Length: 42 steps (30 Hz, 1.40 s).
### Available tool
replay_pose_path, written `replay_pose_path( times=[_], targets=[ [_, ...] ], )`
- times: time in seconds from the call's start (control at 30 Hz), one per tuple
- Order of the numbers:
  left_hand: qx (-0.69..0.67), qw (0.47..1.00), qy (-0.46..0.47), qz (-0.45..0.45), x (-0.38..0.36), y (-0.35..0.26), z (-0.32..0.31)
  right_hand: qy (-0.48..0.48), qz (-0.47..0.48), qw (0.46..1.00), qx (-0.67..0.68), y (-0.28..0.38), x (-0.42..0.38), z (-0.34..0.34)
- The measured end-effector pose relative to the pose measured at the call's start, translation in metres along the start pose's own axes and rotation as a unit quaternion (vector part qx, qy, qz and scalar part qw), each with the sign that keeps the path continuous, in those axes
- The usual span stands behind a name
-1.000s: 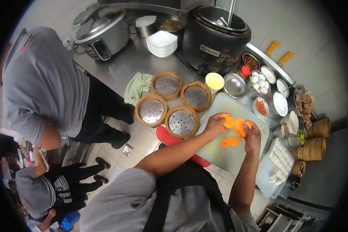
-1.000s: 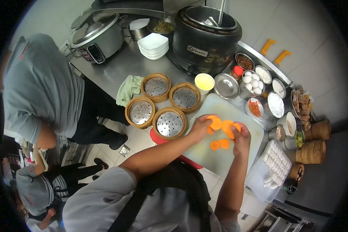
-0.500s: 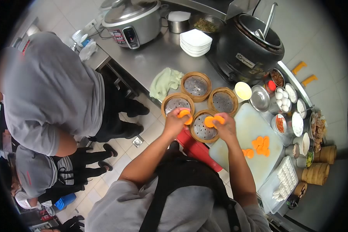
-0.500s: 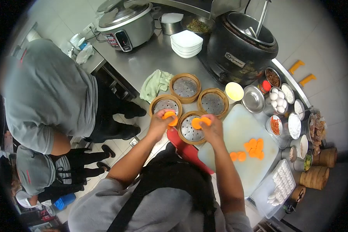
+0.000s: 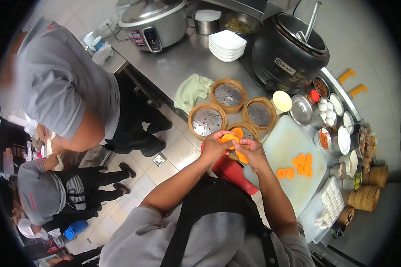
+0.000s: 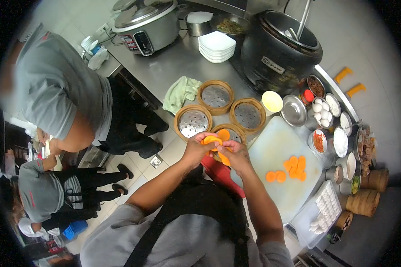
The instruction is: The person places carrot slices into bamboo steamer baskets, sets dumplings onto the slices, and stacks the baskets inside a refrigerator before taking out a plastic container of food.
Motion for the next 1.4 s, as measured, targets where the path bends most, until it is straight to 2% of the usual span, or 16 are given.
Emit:
replay_pose_path(
  times=[0.2,0.3,0.33,0.4,0.47,0.57,0.63,0.7,0.73,0.8,0.83,0.9,1.1,1.17,1.27,1.4],
  targets=[
    [-0.094,0.995,-0.026,-0.005,-0.005,-0.010,0.003,-0.047,0.045,0.998,-0.020,0.002,0.005,0.024],
    [0.054,0.993,-0.107,-0.027,-0.004,-0.018,0.019,-0.142,0.043,0.918,-0.367,0.027,-0.005,0.034],
    [0.056,0.993,-0.104,-0.026,-0.003,-0.020,0.022,-0.144,0.043,0.919,-0.364,0.026,-0.005,0.034],
    [0.223,0.967,-0.059,-0.106,0.000,-0.023,0.028,-0.139,0.113,0.825,-0.536,0.024,-0.003,0.025],
    [0.245,0.955,-0.056,-0.155,0.013,-0.020,0.035,-0.152,0.096,0.793,-0.582,0.024,0.006,0.014],
    [0.429,0.894,-0.007,-0.132,0.036,-0.033,0.051,-0.172,0.070,0.746,-0.640,0.021,0.014,0.012],
    [0.420,0.902,0.014,-0.096,0.050,-0.040,0.061,-0.177,0.060,0.733,-0.654,0.021,0.012,0.013],
    [0.410,0.909,0.034,-0.060,0.056,-0.044,0.065,-0.214,0.143,0.838,-0.481,0.022,0.002,0.022],
    [0.439,0.894,0.046,-0.072,0.056,-0.049,0.064,-0.212,0.145,0.837,-0.482,0.019,0.004,0.032],
    [0.469,0.877,0.058,-0.082,0.053,-0.058,0.059,-0.099,0.041,0.991,-0.077,0.007,0.010,0.055],
    [0.446,0.882,0.116,-0.099,0.050,-0.059,0.049,-0.099,0.041,0.991,-0.076,0.012,0.000,0.060],
    [0.429,0.874,0.204,-0.099,0.049,-0.055,0.023,0.019,0.000,0.981,0.194,0.019,-0.023,0.069],
    [0.545,0.791,0.248,-0.125,0.062,-0.017,-0.054,-0.087,-0.018,0.962,0.257,-0.004,-0.044,0.078],
    [0.635,0.707,0.244,-0.194,0.068,0.009,-0.058,-0.108,-0.023,0.967,0.228,-0.008,-0.046,0.082],
    [0.650,0.664,0.165,-0.331,0.062,0.014,-0.060,-0.158,-0.016,0.977,0.142,-0.004,-0.044,0.084],
    [0.607,0.709,0.186,-0.307,0.062,0.003,-0.059,-0.241,0.022,0.967,0.077,0.007,-0.012,0.092]
  ],
)
Point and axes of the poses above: each hand's wrist, its own x-axis towards the middle knuckle, its own z-axis out of the back of the hand, y = z × x, the point moved 1 cm from there along x, towards the middle knuckle, and after that the axes turned 8 degrees about -z, right-handed, at the moved point
